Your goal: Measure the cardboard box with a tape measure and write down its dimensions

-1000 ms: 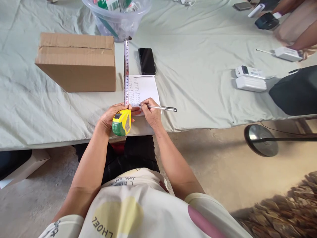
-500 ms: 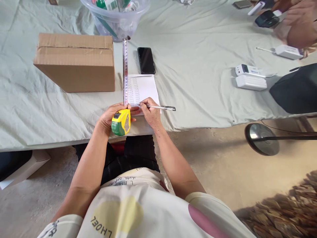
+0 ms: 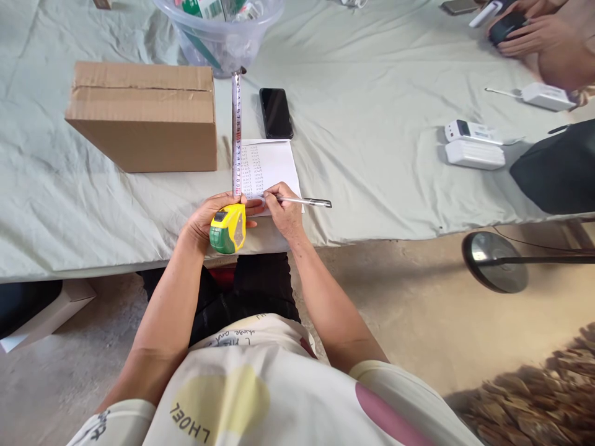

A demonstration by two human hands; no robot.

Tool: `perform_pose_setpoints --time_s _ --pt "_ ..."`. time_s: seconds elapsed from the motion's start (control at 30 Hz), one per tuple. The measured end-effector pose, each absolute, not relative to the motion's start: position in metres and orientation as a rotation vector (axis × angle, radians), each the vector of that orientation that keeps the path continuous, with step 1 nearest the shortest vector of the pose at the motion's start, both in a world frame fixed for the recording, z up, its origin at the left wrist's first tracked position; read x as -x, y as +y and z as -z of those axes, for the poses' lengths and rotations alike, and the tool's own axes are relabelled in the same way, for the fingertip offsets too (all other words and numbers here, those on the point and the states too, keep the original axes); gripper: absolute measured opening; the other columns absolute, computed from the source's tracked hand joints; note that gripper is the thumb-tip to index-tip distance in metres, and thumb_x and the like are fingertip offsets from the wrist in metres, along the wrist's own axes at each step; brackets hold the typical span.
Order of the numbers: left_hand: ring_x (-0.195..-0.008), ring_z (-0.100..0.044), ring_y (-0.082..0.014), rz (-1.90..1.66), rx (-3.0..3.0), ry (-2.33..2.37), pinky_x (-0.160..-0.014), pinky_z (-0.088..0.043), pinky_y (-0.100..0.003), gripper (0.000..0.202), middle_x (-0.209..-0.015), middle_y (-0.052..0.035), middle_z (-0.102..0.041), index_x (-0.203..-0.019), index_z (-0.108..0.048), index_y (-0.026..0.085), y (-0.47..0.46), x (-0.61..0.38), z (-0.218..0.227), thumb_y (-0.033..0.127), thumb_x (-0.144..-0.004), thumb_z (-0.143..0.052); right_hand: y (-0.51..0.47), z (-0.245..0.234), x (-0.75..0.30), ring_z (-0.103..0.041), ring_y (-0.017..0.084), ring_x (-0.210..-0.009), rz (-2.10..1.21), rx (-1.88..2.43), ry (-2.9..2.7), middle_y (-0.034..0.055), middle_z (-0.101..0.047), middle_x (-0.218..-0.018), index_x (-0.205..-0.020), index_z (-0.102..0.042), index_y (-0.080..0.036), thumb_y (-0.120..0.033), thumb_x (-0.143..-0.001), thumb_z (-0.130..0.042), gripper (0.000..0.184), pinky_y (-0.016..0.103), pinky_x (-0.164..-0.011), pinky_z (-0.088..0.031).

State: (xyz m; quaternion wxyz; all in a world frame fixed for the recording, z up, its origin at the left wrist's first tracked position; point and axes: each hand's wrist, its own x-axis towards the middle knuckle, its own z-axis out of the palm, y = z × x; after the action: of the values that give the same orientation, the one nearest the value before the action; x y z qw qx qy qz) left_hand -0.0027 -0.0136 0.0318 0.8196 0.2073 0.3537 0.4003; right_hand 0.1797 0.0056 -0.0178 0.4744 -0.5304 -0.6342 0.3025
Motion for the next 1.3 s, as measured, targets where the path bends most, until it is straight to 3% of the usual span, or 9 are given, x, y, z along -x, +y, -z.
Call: perform_pose_setpoints --time_s 1.3 --pt "-0.111 -0.070 -0.0330 -0.843 -0.441 0.740 -0.095 -0.059 -0.046 0.003 -0.102 -0.0158 -0.076 -0.079 -0.068 0.014 -0.0127 0.0024 -0.0311 0.016 -0.079 -0.067 0.0035 0.0166 -0.1789 -0.048 0.013 -0.058 -0.710 1.329 -1.562 -0.0052 -0.050 -0.060 -0.071 -0.049 -0.024 -0.029 -0.087 -0.052 0.018 0.027 -0.060 -0.039"
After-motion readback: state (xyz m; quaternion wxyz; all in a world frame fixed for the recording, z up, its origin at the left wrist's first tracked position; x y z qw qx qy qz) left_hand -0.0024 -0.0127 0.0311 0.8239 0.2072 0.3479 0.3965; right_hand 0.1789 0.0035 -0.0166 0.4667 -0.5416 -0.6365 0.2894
